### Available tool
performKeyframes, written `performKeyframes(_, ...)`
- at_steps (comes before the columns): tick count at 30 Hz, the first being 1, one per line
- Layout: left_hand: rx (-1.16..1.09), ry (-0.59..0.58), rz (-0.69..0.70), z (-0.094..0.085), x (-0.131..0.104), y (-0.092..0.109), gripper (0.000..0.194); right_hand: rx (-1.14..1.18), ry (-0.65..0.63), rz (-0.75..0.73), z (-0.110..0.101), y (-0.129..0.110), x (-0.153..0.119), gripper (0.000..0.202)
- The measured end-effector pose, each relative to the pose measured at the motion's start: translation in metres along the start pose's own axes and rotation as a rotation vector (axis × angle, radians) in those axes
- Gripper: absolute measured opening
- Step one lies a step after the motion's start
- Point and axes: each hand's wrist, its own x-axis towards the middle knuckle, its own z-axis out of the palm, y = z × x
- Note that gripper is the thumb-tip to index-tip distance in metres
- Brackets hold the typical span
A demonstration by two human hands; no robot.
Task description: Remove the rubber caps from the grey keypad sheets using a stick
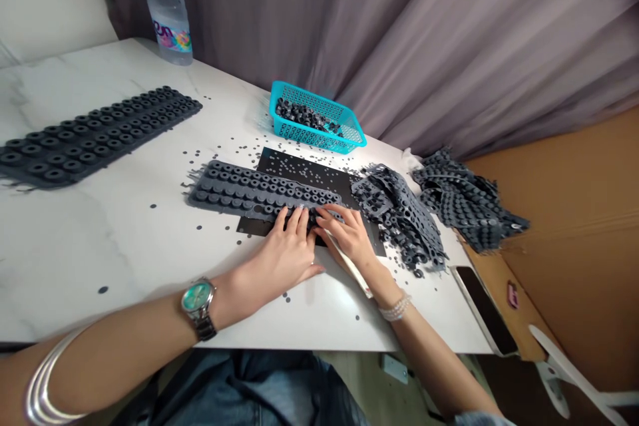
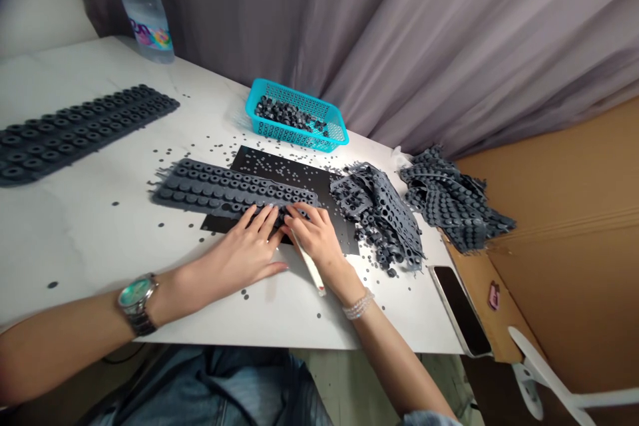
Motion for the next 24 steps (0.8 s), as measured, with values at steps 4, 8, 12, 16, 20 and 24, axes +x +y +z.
performKeyframes(4,-0.005,0.007,-0.004,-0.0005,0.0003,0.0006,0.063,-0.026,-0.060,-0.022,0.0039,0.0037,-0.0022,0.013)
performKeyframes(8,0.005,-0.011,-0.004,-0.0010,0.0007,0.0011,0.063,-0.021,-0.095,-0.020,0.0040,0.0038,-0.0010,0.014)
performKeyframes(12,0.014,-0.008,-0.008,0.0007,0.0006,0.0013,0.066,-0.015,-0.090,0.017,0.0028,0.0029,0.0024,0.017)
performKeyframes(16,0.005,0.007,0.000,0.0023,-0.0004,0.0009,0.063,0.016,-0.033,0.007,0.0009,0.0006,0.0025,0.015)
performKeyframes(20,0.006,0.026,0.004,0.0029,-0.0009,0.0006,0.060,0.016,-0.016,-0.016,-0.0007,-0.0009,0.0010,0.013)
performKeyframes(24,0.010,0.024,0.000,0.0040,-0.0008,0.0011,0.061,0.015,-0.024,-0.030,0.0002,-0.0003,0.0017,0.013)
